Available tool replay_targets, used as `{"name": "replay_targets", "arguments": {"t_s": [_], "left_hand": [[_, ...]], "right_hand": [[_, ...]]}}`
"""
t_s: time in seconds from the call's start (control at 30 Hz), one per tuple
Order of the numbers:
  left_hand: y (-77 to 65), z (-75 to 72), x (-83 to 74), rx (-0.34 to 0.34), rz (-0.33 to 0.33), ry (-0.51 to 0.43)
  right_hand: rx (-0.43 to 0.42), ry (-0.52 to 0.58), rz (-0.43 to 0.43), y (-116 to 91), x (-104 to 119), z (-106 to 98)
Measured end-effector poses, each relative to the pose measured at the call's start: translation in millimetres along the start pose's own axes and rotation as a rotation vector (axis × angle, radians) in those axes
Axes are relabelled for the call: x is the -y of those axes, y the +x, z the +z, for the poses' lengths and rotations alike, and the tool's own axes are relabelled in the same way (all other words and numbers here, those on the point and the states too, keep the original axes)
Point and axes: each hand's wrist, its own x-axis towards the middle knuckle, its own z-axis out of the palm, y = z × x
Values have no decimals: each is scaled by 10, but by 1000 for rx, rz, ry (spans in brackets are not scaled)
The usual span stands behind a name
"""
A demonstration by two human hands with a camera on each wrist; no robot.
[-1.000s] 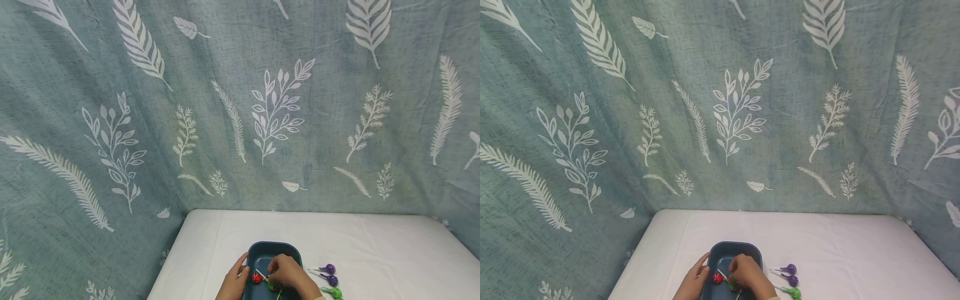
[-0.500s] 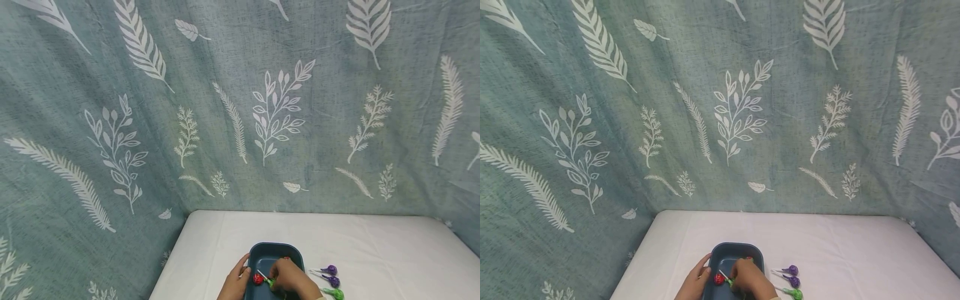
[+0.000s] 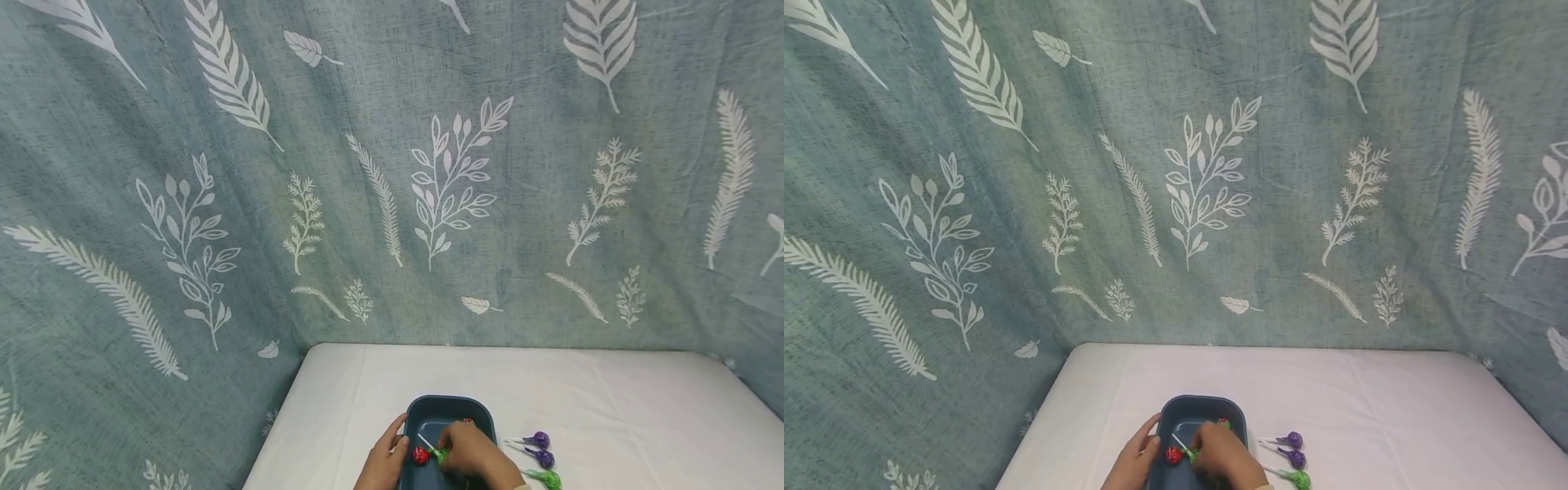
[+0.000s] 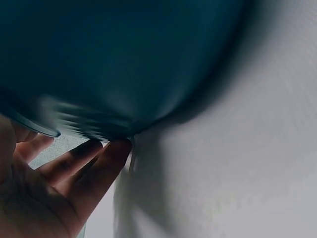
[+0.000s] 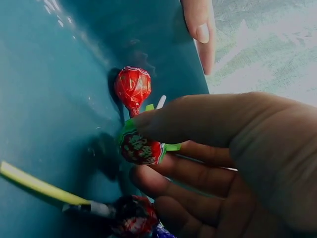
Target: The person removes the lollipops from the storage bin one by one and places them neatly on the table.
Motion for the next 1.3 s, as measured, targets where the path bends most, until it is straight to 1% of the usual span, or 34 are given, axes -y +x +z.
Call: {"name": "replay_targets", "arguments": {"t_s": [0.1, 0.17, 0.3, 0.5, 0.67, 0.77, 0.97, 1.17, 1.3], "left_hand": [[4, -4, -8, -5, 14, 15], [5, -2, -9, -10, 10, 21], [0, 6, 0, -16, 13, 23], [13, 13, -9, -16, -8, 5], [13, 17, -2, -32, -4, 13], [5, 20, 1, -38, 0, 17], [-5, 21, 13, -34, 3, 13], [-17, 16, 8, -28, -2, 31], [-26, 12, -15, -27, -2, 39]], "right_hand": [[-20, -7, -31, 2, 8, -31], [-37, -8, -43, 2, 15, -47], [-51, 14, -37, -4, 35, -71], [-69, 56, -48, -49, 48, -148], [-73, 89, -59, -117, 89, -238], [-68, 127, -60, -176, 109, -303], [-77, 173, -44, -285, 95, -406], [-134, 184, 9, -373, 43, -433], [-187, 181, 34, -426, 10, -451]]}}
